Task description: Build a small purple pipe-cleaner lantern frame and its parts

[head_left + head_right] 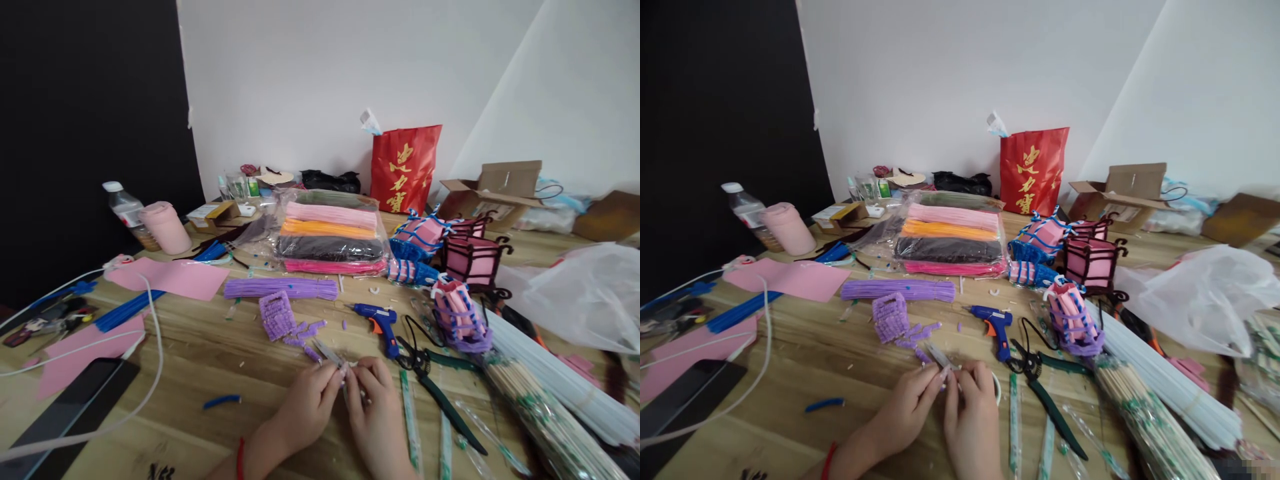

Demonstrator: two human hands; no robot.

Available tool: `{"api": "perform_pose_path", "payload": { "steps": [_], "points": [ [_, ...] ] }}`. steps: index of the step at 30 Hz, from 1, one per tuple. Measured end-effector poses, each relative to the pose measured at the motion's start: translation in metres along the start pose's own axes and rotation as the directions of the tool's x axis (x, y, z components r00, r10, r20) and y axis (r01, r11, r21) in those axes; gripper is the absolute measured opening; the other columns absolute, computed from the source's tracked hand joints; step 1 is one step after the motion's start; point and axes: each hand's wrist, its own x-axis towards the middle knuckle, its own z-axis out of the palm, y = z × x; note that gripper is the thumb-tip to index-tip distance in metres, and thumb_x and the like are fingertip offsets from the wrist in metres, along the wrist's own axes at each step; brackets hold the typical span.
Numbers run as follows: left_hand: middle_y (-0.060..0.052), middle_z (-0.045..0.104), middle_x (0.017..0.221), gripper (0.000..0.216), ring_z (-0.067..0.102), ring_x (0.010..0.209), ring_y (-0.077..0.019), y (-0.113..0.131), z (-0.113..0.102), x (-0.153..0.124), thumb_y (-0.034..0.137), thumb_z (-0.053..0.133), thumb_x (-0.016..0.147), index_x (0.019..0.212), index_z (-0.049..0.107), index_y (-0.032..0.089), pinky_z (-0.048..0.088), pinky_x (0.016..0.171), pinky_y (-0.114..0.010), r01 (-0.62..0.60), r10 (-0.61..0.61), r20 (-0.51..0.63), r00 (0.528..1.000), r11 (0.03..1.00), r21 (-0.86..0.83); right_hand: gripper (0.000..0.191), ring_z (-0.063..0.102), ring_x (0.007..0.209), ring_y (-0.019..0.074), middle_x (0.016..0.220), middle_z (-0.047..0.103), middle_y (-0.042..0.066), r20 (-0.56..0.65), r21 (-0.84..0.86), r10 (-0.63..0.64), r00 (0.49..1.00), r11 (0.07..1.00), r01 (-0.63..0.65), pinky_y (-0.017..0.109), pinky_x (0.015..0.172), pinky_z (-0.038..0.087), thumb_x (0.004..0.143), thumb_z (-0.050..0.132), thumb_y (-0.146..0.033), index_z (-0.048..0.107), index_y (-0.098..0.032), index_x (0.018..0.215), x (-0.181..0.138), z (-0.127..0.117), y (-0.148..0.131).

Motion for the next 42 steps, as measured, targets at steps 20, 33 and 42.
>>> {"api": "perform_pose_path", "payload": {
  "steps": [20,33,42],
  "points": [
    [-0.002,0.059,0.066,0.035,0.052,0.063,-0.0144,0.005,0.021,-0.003,0.036,0.037,0.090,0.067,0.054,0.015,0.042,0.060,-0.024,0.313,-0.331,0.035,0.943,0.846,-0.432,0.019,0.050,0.078,0.0214,0.081,0.054,0.008,-0.133,-0.283,-0.198,0.971,0.947,0.154,0.037,0.073,0.040,0.089,0.046,-0.019,0.064,-0.018,0.082,-0.014,0.011,-0.001],
    [-0.005,0.056,0.071,0.023,0.052,0.069,-0.0176,-0.004,-0.005,-0.006,0.017,0.034,0.090,0.072,0.049,0.019,0.037,0.060,-0.028,-0.221,0.323,-0.201,0.925,0.886,0.409,0.048,0.044,0.042,0.0105,0.051,0.051,-0.001,0.445,0.674,0.472,0.761,0.384,-0.631,0.021,0.039,0.033,0.080,0.048,-0.062,0.062,-0.018,0.068,0.007,-0.005,-0.011],
    [-0.005,0.055,0.074,0.027,0.051,0.071,-0.0167,-0.006,-0.011,-0.005,0.021,0.029,0.092,0.073,0.048,0.019,0.038,0.060,-0.027,-0.324,0.365,-0.098,0.926,0.900,0.292,0.031,0.041,0.033,0.0030,0.045,0.049,-0.004,0.789,0.599,0.228,0.571,-0.080,-0.796,0.012,0.030,0.022,0.071,0.073,-0.040,0.061,-0.013,0.063,0.002,-0.013,-0.013]
  ]
}}
